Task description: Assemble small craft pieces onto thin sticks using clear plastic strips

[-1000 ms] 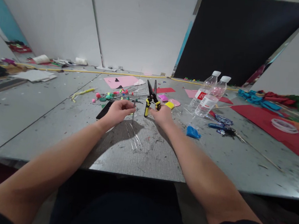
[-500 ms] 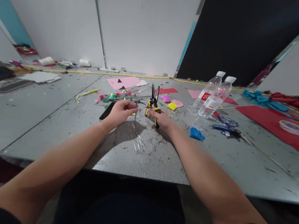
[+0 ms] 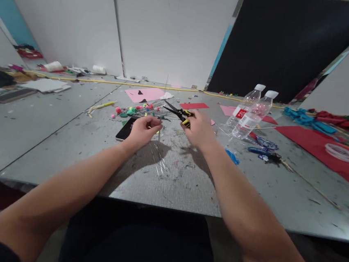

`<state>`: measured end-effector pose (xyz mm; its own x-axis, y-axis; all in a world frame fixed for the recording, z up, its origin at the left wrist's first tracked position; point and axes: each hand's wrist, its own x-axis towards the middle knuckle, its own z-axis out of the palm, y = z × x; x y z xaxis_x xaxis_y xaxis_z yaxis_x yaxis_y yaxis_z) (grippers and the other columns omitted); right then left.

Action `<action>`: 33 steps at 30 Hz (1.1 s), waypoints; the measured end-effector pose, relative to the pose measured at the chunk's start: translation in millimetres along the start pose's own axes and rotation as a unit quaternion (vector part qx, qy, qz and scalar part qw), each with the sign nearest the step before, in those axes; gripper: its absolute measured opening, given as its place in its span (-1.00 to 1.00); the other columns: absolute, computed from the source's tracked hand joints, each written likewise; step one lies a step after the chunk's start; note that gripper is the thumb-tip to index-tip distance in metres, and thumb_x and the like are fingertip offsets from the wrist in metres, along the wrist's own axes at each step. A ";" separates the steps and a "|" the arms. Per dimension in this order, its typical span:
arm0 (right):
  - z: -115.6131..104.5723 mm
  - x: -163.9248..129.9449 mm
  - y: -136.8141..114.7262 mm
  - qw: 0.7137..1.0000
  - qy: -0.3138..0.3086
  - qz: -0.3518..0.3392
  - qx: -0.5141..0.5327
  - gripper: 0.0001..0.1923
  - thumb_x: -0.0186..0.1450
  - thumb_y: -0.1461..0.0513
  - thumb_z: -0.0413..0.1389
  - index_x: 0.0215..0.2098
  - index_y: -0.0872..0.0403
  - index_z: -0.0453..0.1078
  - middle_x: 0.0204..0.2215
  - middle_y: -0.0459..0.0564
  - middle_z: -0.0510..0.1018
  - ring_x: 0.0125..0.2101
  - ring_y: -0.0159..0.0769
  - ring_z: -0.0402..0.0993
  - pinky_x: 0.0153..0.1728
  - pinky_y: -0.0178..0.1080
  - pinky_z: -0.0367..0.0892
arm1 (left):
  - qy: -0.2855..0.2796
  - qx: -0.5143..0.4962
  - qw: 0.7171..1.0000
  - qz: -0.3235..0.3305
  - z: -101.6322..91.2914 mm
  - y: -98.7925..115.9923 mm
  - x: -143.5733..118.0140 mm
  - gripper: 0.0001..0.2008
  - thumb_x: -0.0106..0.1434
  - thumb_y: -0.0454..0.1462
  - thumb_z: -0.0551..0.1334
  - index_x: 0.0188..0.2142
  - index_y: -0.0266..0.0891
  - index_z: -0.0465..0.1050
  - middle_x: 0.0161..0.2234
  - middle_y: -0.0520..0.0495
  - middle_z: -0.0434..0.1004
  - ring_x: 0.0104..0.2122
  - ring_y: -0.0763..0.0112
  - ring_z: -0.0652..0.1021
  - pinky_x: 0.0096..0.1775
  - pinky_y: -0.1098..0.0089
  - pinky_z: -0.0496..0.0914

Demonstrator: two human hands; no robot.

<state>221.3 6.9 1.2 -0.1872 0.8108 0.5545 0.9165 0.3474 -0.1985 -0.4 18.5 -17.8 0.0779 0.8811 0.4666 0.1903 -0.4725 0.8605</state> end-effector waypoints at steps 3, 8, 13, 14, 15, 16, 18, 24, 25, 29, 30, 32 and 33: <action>-19.1 -5.3 -6.2 0.992 -0.058 -0.016 -0.110 -0.69 0.38 0.19 0.06 -0.14 0.19 0.59 0.02 0.30 0.49 0.05 0.08 0.35 0.19 0.10 0.12 | 0.001 0.016 1.000 -0.004 0.0 1.0 -0.7 -0.86 0.04 -0.26 0.41 -0.39 -0.25 0.56 -0.44 -0.04 0.60 -0.45 0.42 0.51 -0.34 0.35 0.40; -35.8 -9.8 -23.2 0.980 -0.113 0.023 -0.161 -0.64 0.41 0.17 0.03 -0.09 0.22 0.59 -0.01 0.33 0.50 0.03 0.06 0.37 0.09 0.02 0.20 | 0.001 0.024 1.000 -0.005 2.8 2.3 -1.7 -0.89 0.06 -0.29 0.40 -0.39 -0.25 0.56 -0.46 -0.03 0.58 -0.45 0.42 0.51 -0.34 0.37 0.40; -45.3 -15.8 -37.2 0.977 -0.118 0.028 -0.172 -0.67 0.38 0.23 0.04 -0.09 0.23 0.60 -0.05 0.35 0.50 0.01 0.06 0.36 0.07 0.05 0.19 | 0.017 0.038 0.999 0.000 4.0 2.4 -2.6 -0.91 0.07 -0.30 0.39 -0.41 -0.25 0.55 -0.42 -0.06 0.61 -0.43 0.40 0.54 -0.33 0.36 0.43; -46.9 -17.8 -39.5 0.978 -0.114 0.030 -0.174 -0.68 0.36 0.26 0.05 -0.10 0.23 0.60 -0.07 0.35 0.50 0.01 0.06 0.35 0.07 0.06 0.19 | 0.018 0.039 0.999 0.003 4.1 2.5 -2.9 -0.92 0.07 -0.30 0.39 -0.41 -0.25 0.55 -0.42 -0.06 0.61 -0.43 0.40 0.54 -0.32 0.36 0.44; -48.5 -19.9 -41.5 0.978 -0.109 0.030 -0.176 -0.69 0.35 0.28 0.05 -0.11 0.23 0.60 -0.08 0.35 0.50 0.01 0.06 0.35 0.06 0.07 0.19 | 0.017 0.038 0.999 0.006 4.3 2.6 -3.3 -0.92 0.07 -0.30 0.38 -0.41 -0.25 0.54 -0.41 -0.06 0.61 -0.43 0.40 0.54 -0.31 0.36 0.44; -50.0 -22.0 -43.4 0.978 -0.105 0.030 -0.178 -0.70 0.34 0.29 0.05 -0.12 0.23 0.60 -0.09 0.35 0.50 0.00 0.06 0.35 0.06 0.07 0.20 | 0.014 0.036 0.999 0.007 4.5 2.6 -3.7 -0.92 0.08 -0.30 0.38 -0.41 -0.24 0.53 -0.41 -0.05 0.61 -0.42 0.40 0.55 -0.30 0.35 0.45; -53.0 -25.6 -46.9 0.977 -0.105 0.030 -0.185 -0.70 0.32 0.31 0.04 -0.16 0.24 0.61 -0.12 0.34 0.50 -0.02 0.06 0.35 0.03 0.06 0.22 | 0.009 0.032 0.999 0.007 4.9 2.6 -4.3 -0.92 0.09 -0.29 0.37 -0.42 -0.23 0.52 -0.41 -0.05 0.61 -0.41 0.40 0.55 -0.29 0.35 0.45; -58.6 -30.8 -56.7 0.969 -0.144 0.056 -0.191 -0.69 0.34 0.29 0.04 -0.11 0.27 0.59 -0.09 0.37 0.49 0.00 0.09 0.36 -0.06 -0.01 0.31 | -0.002 0.030 1.000 0.008 4.9 1.5 -4.2 -0.90 0.09 -0.26 0.38 -0.41 -0.22 0.51 -0.42 -0.04 0.59 -0.42 0.42 0.53 -0.31 0.35 0.43; -58.7 -31.1 -57.9 0.969 -0.149 0.058 -0.188 -0.69 0.35 0.28 0.05 -0.11 0.26 0.59 -0.08 0.36 0.49 0.02 0.09 0.35 -0.07 -0.02 0.32 | -0.003 0.028 1.000 0.008 4.8 1.4 -4.1 -0.90 0.09 -0.26 0.38 -0.40 -0.22 0.51 -0.42 -0.04 0.59 -0.42 0.42 0.53 -0.31 0.36 0.43; -56.8 -31.2 -58.9 0.972 -0.147 0.062 -0.169 -0.72 0.33 0.30 0.06 -0.13 0.23 0.59 -0.08 0.35 0.49 0.04 0.12 0.35 -0.07 -0.01 0.35 | -0.002 0.019 1.000 0.007 4.7 1.5 -4.1 -0.89 0.07 -0.26 0.39 -0.42 -0.21 0.51 -0.43 -0.03 0.59 -0.43 0.42 0.51 -0.32 0.35 0.42; -55.8 -31.1 -58.1 0.974 -0.143 0.063 -0.163 -0.73 0.33 0.31 0.07 -0.14 0.23 0.59 -0.09 0.36 0.49 0.04 0.13 0.35 -0.07 0.00 0.35 | 0.000 0.017 1.000 0.006 4.7 1.7 -4.2 -0.89 0.07 -0.26 0.39 -0.42 -0.21 0.51 -0.43 -0.03 0.58 -0.43 0.42 0.51 -0.32 0.35 0.42; -53.5 -30.8 -55.4 0.978 -0.129 0.060 -0.155 -0.75 0.30 0.33 0.09 -0.16 0.24 0.60 -0.12 0.37 0.50 0.02 0.14 0.36 -0.08 0.01 0.35 | 0.002 0.014 1.000 0.005 5.0 2.3 -4.4 -0.88 0.06 -0.25 0.40 -0.42 -0.21 0.51 -0.43 -0.03 0.58 -0.43 0.42 0.51 -0.32 0.35 0.41; -52.3 -30.6 -53.6 0.979 -0.119 0.055 -0.153 -0.75 0.30 0.32 0.10 -0.17 0.24 0.60 -0.13 0.37 0.50 0.00 0.13 0.37 -0.10 0.01 0.34 | 0.002 0.014 1.000 0.005 5.1 2.6 -4.4 -0.87 0.05 -0.25 0.40 -0.42 -0.21 0.51 -0.43 -0.02 0.57 -0.43 0.41 0.51 -0.32 0.35 0.41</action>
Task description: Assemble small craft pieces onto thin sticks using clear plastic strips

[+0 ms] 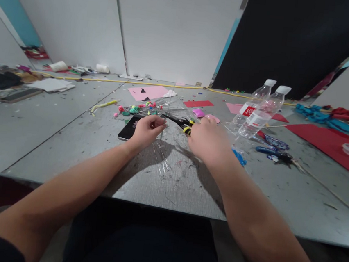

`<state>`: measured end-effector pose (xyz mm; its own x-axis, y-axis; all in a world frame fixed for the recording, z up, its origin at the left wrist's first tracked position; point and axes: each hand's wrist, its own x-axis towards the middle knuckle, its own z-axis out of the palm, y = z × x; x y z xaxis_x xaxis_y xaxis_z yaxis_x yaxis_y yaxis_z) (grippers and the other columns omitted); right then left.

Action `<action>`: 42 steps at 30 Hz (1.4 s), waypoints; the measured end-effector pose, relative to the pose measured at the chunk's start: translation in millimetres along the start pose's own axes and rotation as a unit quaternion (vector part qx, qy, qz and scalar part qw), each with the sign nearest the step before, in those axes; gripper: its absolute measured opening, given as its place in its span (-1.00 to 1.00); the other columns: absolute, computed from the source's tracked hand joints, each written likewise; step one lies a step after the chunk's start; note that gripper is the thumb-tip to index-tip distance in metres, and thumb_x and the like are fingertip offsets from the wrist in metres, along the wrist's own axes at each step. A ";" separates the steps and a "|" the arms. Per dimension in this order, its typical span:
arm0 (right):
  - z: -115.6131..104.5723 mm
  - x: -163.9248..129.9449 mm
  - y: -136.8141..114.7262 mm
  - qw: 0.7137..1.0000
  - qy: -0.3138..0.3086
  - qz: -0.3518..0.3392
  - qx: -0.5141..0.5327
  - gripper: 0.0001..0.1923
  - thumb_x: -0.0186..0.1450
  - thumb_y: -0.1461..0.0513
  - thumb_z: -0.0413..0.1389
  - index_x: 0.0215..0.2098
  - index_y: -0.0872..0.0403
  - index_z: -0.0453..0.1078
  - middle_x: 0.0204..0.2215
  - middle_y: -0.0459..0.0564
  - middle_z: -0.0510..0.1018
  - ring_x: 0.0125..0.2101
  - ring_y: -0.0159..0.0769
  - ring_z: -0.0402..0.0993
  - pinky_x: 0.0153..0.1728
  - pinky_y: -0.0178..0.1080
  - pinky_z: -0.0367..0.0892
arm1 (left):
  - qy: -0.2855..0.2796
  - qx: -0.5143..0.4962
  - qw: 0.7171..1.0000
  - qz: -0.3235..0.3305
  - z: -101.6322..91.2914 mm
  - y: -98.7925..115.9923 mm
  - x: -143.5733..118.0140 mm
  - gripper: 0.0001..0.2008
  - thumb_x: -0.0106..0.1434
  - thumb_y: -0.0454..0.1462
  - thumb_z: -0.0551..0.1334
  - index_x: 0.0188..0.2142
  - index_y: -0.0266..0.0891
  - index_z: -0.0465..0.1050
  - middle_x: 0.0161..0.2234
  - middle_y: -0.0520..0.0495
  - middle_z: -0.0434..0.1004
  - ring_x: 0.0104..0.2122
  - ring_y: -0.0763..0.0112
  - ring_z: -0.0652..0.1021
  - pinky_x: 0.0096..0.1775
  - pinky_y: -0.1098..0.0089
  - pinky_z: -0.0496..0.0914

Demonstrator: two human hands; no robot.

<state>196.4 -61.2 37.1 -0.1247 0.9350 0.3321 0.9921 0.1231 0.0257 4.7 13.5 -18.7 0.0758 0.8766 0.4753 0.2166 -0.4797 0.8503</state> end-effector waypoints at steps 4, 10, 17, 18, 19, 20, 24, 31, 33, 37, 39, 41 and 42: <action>5.5 3.5 6.2 0.999 0.030 -0.017 0.005 -0.73 0.30 0.18 0.15 -0.23 0.19 0.62 -0.23 0.32 0.53 -0.11 0.08 0.41 -0.20 -0.02 0.35 | -0.003 -0.005 1.000 -0.003 0.4 0.8 0.3 -0.87 0.04 -0.25 0.40 -0.43 -0.22 0.52 -0.45 -0.01 0.56 -0.43 0.42 0.50 -0.32 0.35 0.40; 2.8 6.5 9.9 0.999 0.030 -0.017 0.005 -0.73 0.29 0.13 0.18 -0.25 0.18 0.60 -0.27 0.29 0.53 -0.10 0.07 0.42 -0.19 -0.05 0.34 | 0.001 -0.004 1.000 0.001 0.5 1.9 0.7 -0.88 0.04 -0.26 0.41 -0.43 -0.23 0.53 -0.46 -0.01 0.54 -0.45 0.43 0.48 -0.34 0.35 0.37; 2.3 8.9 10.7 0.998 0.053 -0.008 0.035 -0.56 0.27 0.19 0.20 0.07 0.21 0.40 -0.27 0.22 0.54 -0.15 0.00 0.39 -0.19 -0.09 0.27 | 0.000 -0.016 1.000 -0.008 0.3 4.3 1.3 -0.90 0.04 -0.28 0.40 -0.44 -0.23 0.53 -0.45 -0.02 0.56 -0.44 0.43 0.50 -0.33 0.35 0.40; 2.7 9.5 10.8 0.998 0.052 -0.008 0.036 -0.54 0.26 0.20 0.20 0.09 0.21 0.37 -0.27 0.22 0.54 -0.16 -0.01 0.39 -0.20 -0.10 0.26 | 0.002 -0.015 1.000 -0.008 0.2 4.3 1.5 -0.90 0.04 -0.28 0.40 -0.44 -0.23 0.53 -0.46 -0.02 0.56 -0.44 0.43 0.49 -0.34 0.35 0.40; 2.9 10.0 10.8 0.998 0.051 -0.008 0.035 -0.53 0.26 0.20 0.20 0.11 0.21 0.36 -0.27 0.22 0.54 -0.17 -0.01 0.39 -0.20 -0.10 0.25 | 0.003 -0.013 1.000 -0.009 0.0 4.3 1.7 -0.90 0.04 -0.28 0.41 -0.44 -0.22 0.53 -0.46 -0.01 0.56 -0.44 0.43 0.49 -0.34 0.35 0.40; 2.9 10.5 10.7 0.998 0.048 -0.007 0.033 -0.52 0.26 0.21 0.20 0.11 0.21 0.35 -0.25 0.23 0.54 -0.17 -0.02 0.39 -0.21 -0.10 0.25 | 0.003 -0.012 1.000 -0.010 -0.1 4.2 1.9 -0.89 0.04 -0.28 0.41 -0.44 -0.22 0.53 -0.46 -0.02 0.56 -0.44 0.42 0.50 -0.33 0.34 0.40; 2.4 12.0 11.0 0.999 0.041 -0.013 0.012 -0.63 0.25 0.27 0.15 0.02 0.22 0.43 -0.18 0.28 0.54 -0.15 -0.03 0.39 -0.21 -0.10 0.23 | 0.005 -0.011 1.000 -0.018 -0.6 3.1 2.7 -0.89 0.02 -0.28 0.41 -0.44 -0.22 0.54 -0.43 -0.04 0.59 -0.42 0.41 0.51 -0.32 0.34 0.41; 3.8 15.9 15.5 0.999 0.045 -0.023 -0.005 -0.64 0.23 0.32 0.09 -0.02 0.23 0.49 -0.21 0.27 0.53 -0.16 -0.02 0.38 -0.22 -0.11 0.21 | 0.007 -0.003 1.000 -0.015 -1.8 0.9 3.2 -0.87 0.01 -0.25 0.42 -0.44 -0.21 0.55 -0.45 -0.03 0.58 -0.44 0.42 0.49 -0.34 0.34 0.41; 3.3 16.4 15.4 0.999 0.038 -0.024 -0.011 -0.65 0.22 0.33 0.09 -0.04 0.23 0.50 -0.21 0.26 0.53 -0.15 -0.02 0.38 -0.23 -0.11 0.20 | 0.009 -0.002 1.000 -0.015 -1.8 0.6 3.2 -0.88 0.01 -0.25 0.42 -0.44 -0.21 0.55 -0.45 -0.04 0.59 -0.45 0.43 0.49 -0.35 0.34 0.40; 1.6 16.9 14.5 0.999 0.029 -0.026 -0.024 -0.66 0.23 0.35 0.08 -0.04 0.22 0.50 -0.20 0.27 0.54 -0.15 -0.03 0.39 -0.24 -0.13 0.19 | 0.012 0.002 1.000 -0.018 -1.5 1.7 2.9 -0.86 0.01 -0.24 0.42 -0.43 -0.22 0.55 -0.43 -0.04 0.59 -0.45 0.42 0.50 -0.34 0.35 0.40; 1.6 17.5 14.4 0.999 0.026 -0.025 -0.028 -0.66 0.23 0.36 0.07 -0.04 0.23 0.50 -0.21 0.27 0.55 -0.16 -0.04 0.39 -0.26 -0.13 0.18 | 0.010 0.001 1.000 -0.019 -1.5 2.9 2.7 -0.85 0.00 -0.23 0.43 -0.43 -0.22 0.55 -0.44 -0.03 0.59 -0.44 0.41 0.50 -0.34 0.35 0.40; 2.5 18.4 14.8 0.999 0.026 -0.028 -0.031 -0.68 0.24 0.38 0.07 -0.06 0.23 0.50 -0.22 0.27 0.55 -0.17 -0.05 0.40 -0.27 -0.14 0.17 | 0.009 0.000 1.000 -0.019 -1.6 3.9 2.6 -0.84 -0.01 -0.22 0.43 -0.44 -0.23 0.55 -0.46 -0.02 0.59 -0.44 0.41 0.50 -0.34 0.35 0.40; 3.2 18.9 15.2 0.999 0.028 -0.031 -0.033 -0.69 0.24 0.38 0.07 -0.07 0.23 0.50 -0.23 0.27 0.55 -0.17 -0.05 0.40 -0.28 -0.15 0.16 | 0.008 -0.001 1.000 -0.019 -1.7 4.2 2.6 -0.84 -0.01 -0.23 0.43 -0.43 -0.23 0.55 -0.46 -0.02 0.59 -0.44 0.41 0.50 -0.34 0.35 0.40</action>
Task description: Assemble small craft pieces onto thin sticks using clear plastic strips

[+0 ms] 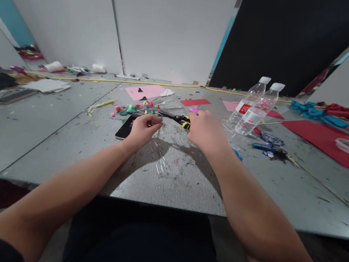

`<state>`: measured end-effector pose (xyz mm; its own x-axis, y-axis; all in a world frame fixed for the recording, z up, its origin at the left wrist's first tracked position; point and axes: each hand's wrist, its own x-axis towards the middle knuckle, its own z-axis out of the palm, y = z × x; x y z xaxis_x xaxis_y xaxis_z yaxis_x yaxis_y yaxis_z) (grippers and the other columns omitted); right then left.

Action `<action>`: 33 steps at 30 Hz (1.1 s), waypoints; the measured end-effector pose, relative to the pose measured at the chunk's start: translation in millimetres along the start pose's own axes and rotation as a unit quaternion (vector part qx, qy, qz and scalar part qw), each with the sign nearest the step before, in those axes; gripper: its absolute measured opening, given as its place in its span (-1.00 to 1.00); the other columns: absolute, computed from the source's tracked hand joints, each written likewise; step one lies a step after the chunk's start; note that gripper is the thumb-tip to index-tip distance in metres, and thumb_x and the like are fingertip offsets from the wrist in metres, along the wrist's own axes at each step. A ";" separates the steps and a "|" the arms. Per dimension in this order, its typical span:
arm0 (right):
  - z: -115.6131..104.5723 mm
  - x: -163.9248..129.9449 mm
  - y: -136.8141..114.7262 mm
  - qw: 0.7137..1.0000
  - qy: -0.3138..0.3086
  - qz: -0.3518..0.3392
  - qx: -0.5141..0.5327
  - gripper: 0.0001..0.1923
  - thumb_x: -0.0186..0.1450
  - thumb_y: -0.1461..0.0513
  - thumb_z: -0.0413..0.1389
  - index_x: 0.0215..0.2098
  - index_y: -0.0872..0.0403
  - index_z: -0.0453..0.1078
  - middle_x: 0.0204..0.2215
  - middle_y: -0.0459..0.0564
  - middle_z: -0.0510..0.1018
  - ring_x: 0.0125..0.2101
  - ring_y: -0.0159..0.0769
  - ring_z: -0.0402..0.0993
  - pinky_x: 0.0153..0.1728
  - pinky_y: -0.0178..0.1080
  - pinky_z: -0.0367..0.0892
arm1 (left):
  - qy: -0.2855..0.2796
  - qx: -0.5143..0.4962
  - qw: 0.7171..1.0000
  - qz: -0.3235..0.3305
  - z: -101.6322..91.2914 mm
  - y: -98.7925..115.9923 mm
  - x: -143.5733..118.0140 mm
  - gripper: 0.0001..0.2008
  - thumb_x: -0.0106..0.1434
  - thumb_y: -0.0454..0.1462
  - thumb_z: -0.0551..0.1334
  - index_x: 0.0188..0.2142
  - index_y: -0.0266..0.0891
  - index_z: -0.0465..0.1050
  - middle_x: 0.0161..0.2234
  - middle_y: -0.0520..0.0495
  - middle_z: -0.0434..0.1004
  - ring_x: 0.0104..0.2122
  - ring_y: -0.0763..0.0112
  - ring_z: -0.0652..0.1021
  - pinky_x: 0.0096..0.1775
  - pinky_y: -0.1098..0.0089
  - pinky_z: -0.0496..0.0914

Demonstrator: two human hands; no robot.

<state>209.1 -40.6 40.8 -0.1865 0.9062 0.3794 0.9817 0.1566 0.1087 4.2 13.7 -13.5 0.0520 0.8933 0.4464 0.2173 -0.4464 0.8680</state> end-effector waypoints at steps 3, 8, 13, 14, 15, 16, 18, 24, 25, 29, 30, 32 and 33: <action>2.1 1.0 1.2 1.000 0.007 -0.007 -0.005 -0.70 0.23 0.40 0.06 -0.10 0.22 0.50 -0.25 0.25 0.55 -0.19 -0.07 0.39 -0.30 -0.16 0.13 | -0.001 0.001 1.000 0.002 -0.1 -0.3 0.1 -0.85 0.00 -0.24 0.43 -0.43 -0.23 0.56 -0.46 -0.02 0.58 -0.45 0.42 0.49 -0.35 0.35 0.39; 3.3 2.2 1.5 1.000 0.010 -0.008 -0.010 -0.70 0.24 0.43 0.03 -0.12 0.20 0.51 -0.27 0.23 0.55 -0.21 -0.09 0.41 -0.32 -0.17 0.11 | 0.004 0.001 1.000 0.001 0.0 -1.9 1.4 -0.89 0.03 -0.28 0.42 -0.44 -0.24 0.57 -0.46 -0.02 0.57 -0.47 0.43 0.48 -0.37 0.36 0.38; 3.5 3.7 1.4 1.000 0.013 -0.012 -0.007 -0.65 0.23 0.44 0.00 -0.10 0.19 0.53 -0.28 0.22 0.54 -0.22 -0.12 0.40 -0.31 -0.18 0.12 | 0.004 -0.003 1.000 -0.012 -1.2 -2.2 2.6 -0.90 0.03 -0.29 0.43 -0.42 -0.24 0.58 -0.45 -0.03 0.59 -0.46 0.42 0.49 -0.36 0.35 0.37; 3.5 3.9 1.5 1.000 0.014 -0.013 -0.005 -0.65 0.23 0.44 -0.01 -0.10 0.19 0.53 -0.28 0.22 0.54 -0.22 -0.12 0.39 -0.31 -0.18 0.12 | 0.004 -0.006 1.000 -0.013 -1.4 -2.1 2.7 -0.90 0.03 -0.29 0.43 -0.42 -0.24 0.58 -0.45 -0.03 0.59 -0.46 0.43 0.49 -0.36 0.35 0.37; 3.5 4.1 1.6 1.000 0.014 -0.014 -0.003 -0.65 0.24 0.44 -0.01 -0.10 0.19 0.53 -0.28 0.23 0.54 -0.21 -0.12 0.39 -0.30 -0.18 0.13 | 0.003 -0.009 1.000 -0.014 -1.6 -2.1 2.6 -0.90 0.04 -0.29 0.43 -0.42 -0.24 0.58 -0.45 -0.03 0.59 -0.46 0.43 0.49 -0.36 0.35 0.37; 3.6 4.2 1.7 1.000 0.015 -0.014 0.000 -0.65 0.24 0.44 -0.01 -0.10 0.20 0.53 -0.27 0.24 0.54 -0.21 -0.11 0.39 -0.29 -0.18 0.13 | 0.002 -0.011 1.000 -0.013 -1.7 -2.0 2.5 -0.90 0.03 -0.29 0.43 -0.42 -0.24 0.58 -0.45 -0.03 0.59 -0.46 0.43 0.49 -0.36 0.35 0.37; 4.1 4.8 1.7 1.000 0.017 -0.011 0.007 -0.65 0.27 0.43 -0.02 -0.08 0.21 0.53 -0.24 0.26 0.54 -0.19 -0.10 0.39 -0.26 -0.17 0.15 | 0.000 -0.011 1.000 -0.009 -2.0 -2.1 2.3 -0.89 0.03 -0.29 0.43 -0.42 -0.24 0.57 -0.45 -0.03 0.58 -0.47 0.43 0.49 -0.36 0.36 0.36; 11.7 12.1 3.0 1.000 0.000 -0.002 0.027 -0.61 0.30 0.41 -0.06 -0.05 0.20 0.54 -0.11 0.29 0.56 -0.09 -0.04 0.41 -0.13 -0.12 0.25 | 0.005 0.005 1.000 0.001 -3.1 -2.6 2.6 -0.89 0.03 -0.27 0.42 -0.44 -0.24 0.56 -0.48 -0.01 0.56 -0.48 0.45 0.45 -0.38 0.37 0.33; 13.1 13.7 3.5 1.000 -0.003 0.000 0.028 -0.62 0.31 0.40 -0.06 -0.05 0.19 0.54 -0.10 0.29 0.56 -0.09 -0.03 0.42 -0.13 -0.12 0.26 | 0.006 0.005 1.000 0.001 -3.2 -2.6 2.5 -0.88 0.03 -0.26 0.42 -0.44 -0.24 0.56 -0.47 -0.01 0.57 -0.48 0.45 0.46 -0.37 0.36 0.33; 14.8 17.0 3.8 0.999 0.001 0.017 0.028 -0.67 0.32 0.37 -0.03 -0.07 0.18 0.52 -0.10 0.27 0.57 -0.08 -0.04 0.46 -0.16 -0.17 0.30 | 0.001 0.004 1.000 -0.004 -3.8 -2.7 1.9 -0.86 0.02 -0.24 0.42 -0.44 -0.24 0.54 -0.45 -0.02 0.58 -0.45 0.44 0.48 -0.35 0.36 0.36; 14.3 16.9 3.4 0.999 0.007 0.020 0.028 -0.68 0.32 0.37 -0.01 -0.06 0.18 0.52 -0.10 0.27 0.57 -0.07 -0.03 0.46 -0.17 -0.17 0.30 | 0.001 0.006 1.000 -0.004 -3.9 -3.1 1.8 -0.86 0.02 -0.24 0.42 -0.44 -0.24 0.54 -0.45 -0.02 0.58 -0.46 0.44 0.48 -0.35 0.36 0.36; 13.8 16.2 2.9 0.999 0.011 0.031 0.027 -0.68 0.32 0.35 0.02 -0.03 0.18 0.50 -0.10 0.26 0.57 -0.06 -0.03 0.47 -0.16 -0.18 0.32 | 0.002 0.009 1.000 -0.004 -4.2 -4.5 1.8 -0.85 0.02 -0.23 0.42 -0.43 -0.24 0.55 -0.46 -0.02 0.58 -0.46 0.44 0.48 -0.35 0.36 0.36; 14.1 15.8 3.2 0.999 0.005 0.043 0.027 -0.68 0.32 0.33 0.05 -0.01 0.18 0.50 -0.10 0.26 0.57 -0.07 -0.03 0.48 -0.16 -0.19 0.32 | 0.002 0.010 1.000 -0.004 -4.3 -5.4 1.9 -0.85 0.03 -0.23 0.42 -0.42 -0.23 0.55 -0.45 -0.02 0.58 -0.45 0.43 0.49 -0.35 0.36 0.36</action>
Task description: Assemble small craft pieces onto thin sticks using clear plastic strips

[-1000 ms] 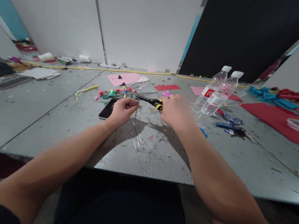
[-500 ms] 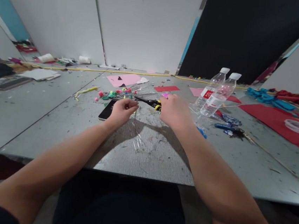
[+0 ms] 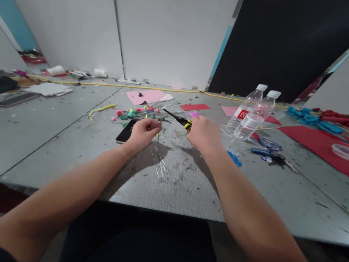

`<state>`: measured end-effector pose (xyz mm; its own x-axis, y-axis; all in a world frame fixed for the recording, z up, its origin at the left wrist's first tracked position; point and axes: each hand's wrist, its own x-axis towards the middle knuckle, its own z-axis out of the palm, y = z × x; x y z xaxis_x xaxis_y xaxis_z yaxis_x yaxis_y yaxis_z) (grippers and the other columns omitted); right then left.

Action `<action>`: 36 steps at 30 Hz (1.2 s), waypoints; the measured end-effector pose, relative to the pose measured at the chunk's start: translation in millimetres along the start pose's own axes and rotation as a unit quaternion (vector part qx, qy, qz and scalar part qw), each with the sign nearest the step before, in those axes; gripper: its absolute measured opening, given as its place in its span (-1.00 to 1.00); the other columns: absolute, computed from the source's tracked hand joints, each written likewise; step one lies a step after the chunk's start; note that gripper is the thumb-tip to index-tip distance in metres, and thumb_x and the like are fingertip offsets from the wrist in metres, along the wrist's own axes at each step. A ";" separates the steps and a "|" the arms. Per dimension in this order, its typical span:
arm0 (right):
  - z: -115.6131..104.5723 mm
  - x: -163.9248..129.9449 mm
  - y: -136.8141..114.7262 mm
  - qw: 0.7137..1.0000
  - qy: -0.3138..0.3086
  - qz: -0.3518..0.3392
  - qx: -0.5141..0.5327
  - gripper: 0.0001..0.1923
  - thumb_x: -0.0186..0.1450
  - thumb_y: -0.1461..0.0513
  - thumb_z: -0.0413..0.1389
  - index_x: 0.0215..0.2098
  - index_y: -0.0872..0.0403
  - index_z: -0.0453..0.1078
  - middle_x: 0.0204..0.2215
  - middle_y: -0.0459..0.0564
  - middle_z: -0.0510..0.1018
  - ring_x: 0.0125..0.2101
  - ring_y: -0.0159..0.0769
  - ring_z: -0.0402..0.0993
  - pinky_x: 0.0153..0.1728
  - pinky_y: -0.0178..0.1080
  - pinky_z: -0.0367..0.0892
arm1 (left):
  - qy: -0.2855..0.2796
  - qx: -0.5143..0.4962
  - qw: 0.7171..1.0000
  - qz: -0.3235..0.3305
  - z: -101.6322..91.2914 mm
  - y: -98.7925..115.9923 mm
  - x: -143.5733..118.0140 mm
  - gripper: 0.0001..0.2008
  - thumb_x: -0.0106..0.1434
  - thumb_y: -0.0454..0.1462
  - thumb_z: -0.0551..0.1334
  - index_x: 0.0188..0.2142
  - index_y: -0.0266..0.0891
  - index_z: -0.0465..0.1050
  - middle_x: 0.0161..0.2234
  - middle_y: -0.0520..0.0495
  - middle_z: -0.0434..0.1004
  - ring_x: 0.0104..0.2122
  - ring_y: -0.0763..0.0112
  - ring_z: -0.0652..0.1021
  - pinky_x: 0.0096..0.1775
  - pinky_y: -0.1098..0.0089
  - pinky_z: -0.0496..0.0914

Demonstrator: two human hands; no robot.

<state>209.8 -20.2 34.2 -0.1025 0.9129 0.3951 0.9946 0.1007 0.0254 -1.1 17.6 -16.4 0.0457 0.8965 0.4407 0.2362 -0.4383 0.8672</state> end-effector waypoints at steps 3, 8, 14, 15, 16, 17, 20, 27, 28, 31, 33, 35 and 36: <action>4.2 0.6 5.0 0.998 -0.038 0.045 -0.001 -0.68 0.33 0.23 0.13 0.00 0.19 0.51 -0.12 0.28 0.59 -0.11 -0.04 0.53 -0.15 -0.18 0.35 | -0.002 -0.001 1.000 0.003 -0.2 -2.2 0.8 -0.85 0.03 -0.23 0.41 -0.40 -0.23 0.55 -0.45 -0.02 0.58 -0.43 0.42 0.50 -0.33 0.35 0.37; 17.2 4.9 20.6 0.990 -0.109 0.091 0.004 -0.52 0.30 -0.04 0.22 -0.06 0.19 0.56 -0.14 0.29 0.62 -0.08 0.00 0.56 -0.12 -0.15 0.39 | -0.010 0.015 1.000 0.011 -0.5 -3.4 3.0 -0.86 0.05 -0.23 0.41 -0.41 -0.24 0.55 -0.43 -0.04 0.60 -0.45 0.44 0.49 -0.34 0.36 0.37; 35.2 8.7 24.3 0.975 -0.187 0.117 0.003 -0.41 0.24 -0.12 0.26 -0.06 0.21 0.57 -0.11 0.36 0.63 -0.05 0.08 0.57 -0.13 -0.11 0.43 | -0.031 0.029 0.999 0.008 -2.3 -3.1 4.9 -0.88 0.07 -0.24 0.41 -0.43 -0.23 0.54 -0.42 -0.06 0.61 -0.47 0.44 0.48 -0.34 0.35 0.37; 37.4 8.9 23.5 0.974 -0.196 0.117 0.009 -0.41 0.24 -0.12 0.27 -0.05 0.21 0.57 -0.10 0.36 0.62 -0.05 0.08 0.58 -0.13 -0.11 0.44 | -0.033 0.030 0.999 0.007 -2.6 -2.6 5.0 -0.88 0.07 -0.24 0.40 -0.43 -0.23 0.54 -0.42 -0.06 0.61 -0.48 0.45 0.48 -0.35 0.35 0.37; 38.8 8.8 22.5 0.972 -0.204 0.114 0.013 -0.42 0.25 -0.11 0.26 -0.03 0.21 0.56 -0.09 0.36 0.62 -0.05 0.08 0.58 -0.13 -0.11 0.44 | -0.035 0.030 0.999 0.007 -2.9 -2.1 4.9 -0.89 0.07 -0.25 0.40 -0.44 -0.23 0.53 -0.43 -0.06 0.61 -0.48 0.45 0.48 -0.35 0.35 0.36; 39.1 8.3 21.3 0.971 -0.210 0.110 0.016 -0.44 0.27 -0.10 0.24 -0.02 0.20 0.56 -0.08 0.35 0.62 -0.05 0.08 0.58 -0.13 -0.10 0.44 | -0.037 0.030 0.999 0.007 -3.0 -1.5 4.9 -0.89 0.07 -0.26 0.40 -0.45 -0.23 0.52 -0.42 -0.06 0.61 -0.48 0.45 0.48 -0.36 0.36 0.37; 33.9 4.5 15.7 0.971 -0.217 0.103 0.011 -0.50 0.32 -0.04 0.21 0.02 0.17 0.54 -0.06 0.34 0.62 -0.03 0.11 0.56 -0.10 -0.05 0.44 | -0.031 0.028 0.999 0.008 -3.3 0.6 4.6 -0.91 0.08 -0.28 0.39 -0.46 -0.22 0.51 -0.43 -0.05 0.60 -0.47 0.44 0.49 -0.35 0.36 0.37; 7.9 -22.1 -32.7 0.979 -0.182 -0.040 0.088 -0.62 0.42 0.04 0.07 -0.05 0.15 0.55 -0.09 0.27 0.61 -0.06 -0.03 0.54 -0.09 -0.13 0.38 | 0.049 0.004 0.998 0.039 -8.8 2.8 10.0 -0.89 0.12 -0.30 0.35 -0.47 -0.21 0.44 -0.53 0.04 0.45 -0.51 0.47 0.40 -0.42 0.38 0.28; 5.0 -28.0 -43.5 0.966 -0.226 -0.065 0.110 -0.59 0.43 0.01 0.05 -0.10 0.15 0.57 -0.15 0.25 0.63 -0.14 -0.06 0.56 -0.14 -0.15 0.38 | 0.055 0.000 0.998 0.041 -9.3 2.4 10.8 -0.89 0.12 -0.31 0.34 -0.47 -0.22 0.44 -0.53 0.04 0.45 -0.52 0.47 0.40 -0.42 0.39 0.28; -2.1 -44.0 -69.2 0.951 -0.263 -0.121 0.108 -0.46 0.29 -0.13 0.19 -0.13 0.18 0.59 -0.09 0.29 0.61 -0.08 0.03 0.55 -0.14 -0.13 0.39 | 0.061 -0.004 0.997 0.044 -8.8 1.2 11.0 -0.90 0.11 -0.33 0.33 -0.47 -0.22 0.43 -0.53 0.05 0.46 -0.51 0.48 0.40 -0.42 0.40 0.29; -4.9 -49.3 -75.9 0.950 -0.278 -0.118 0.083 -0.50 0.28 -0.08 0.24 -0.10 0.17 0.59 -0.07 0.28 0.61 -0.05 0.05 0.55 -0.15 -0.14 0.40 | 0.055 0.001 0.997 0.045 -7.1 1.4 9.6 -0.91 0.10 -0.33 0.34 -0.47 -0.22 0.44 -0.51 0.05 0.48 -0.50 0.48 0.42 -0.40 0.40 0.31; -5.6 -49.3 -74.7 0.948 -0.290 -0.107 0.072 -0.65 0.30 0.05 0.25 -0.11 0.15 0.60 -0.15 0.22 0.65 -0.11 -0.02 0.59 -0.18 -0.18 0.40 | 0.050 0.011 0.998 0.043 -5.3 2.8 7.7 -0.91 0.10 -0.33 0.33 -0.47 -0.22 0.44 -0.51 0.05 0.49 -0.48 0.47 0.43 -0.39 0.40 0.34; -5.3 -48.0 -72.3 0.949 -0.291 -0.101 0.065 -0.72 0.32 0.12 0.23 -0.12 0.14 0.60 -0.19 0.20 0.66 -0.13 -0.04 0.60 -0.18 -0.19 0.40 | 0.049 0.016 0.998 0.042 -4.7 3.7 6.8 -0.92 0.11 -0.33 0.33 -0.47 -0.22 0.45 -0.51 0.05 0.50 -0.48 0.47 0.44 -0.38 0.40 0.34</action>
<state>142.9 -73.4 18.3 -0.3205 0.9297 -0.1813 0.9470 0.3103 -0.0828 -4.5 21.7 -9.1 -0.0275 0.8449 0.5342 0.2672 -0.5087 0.8184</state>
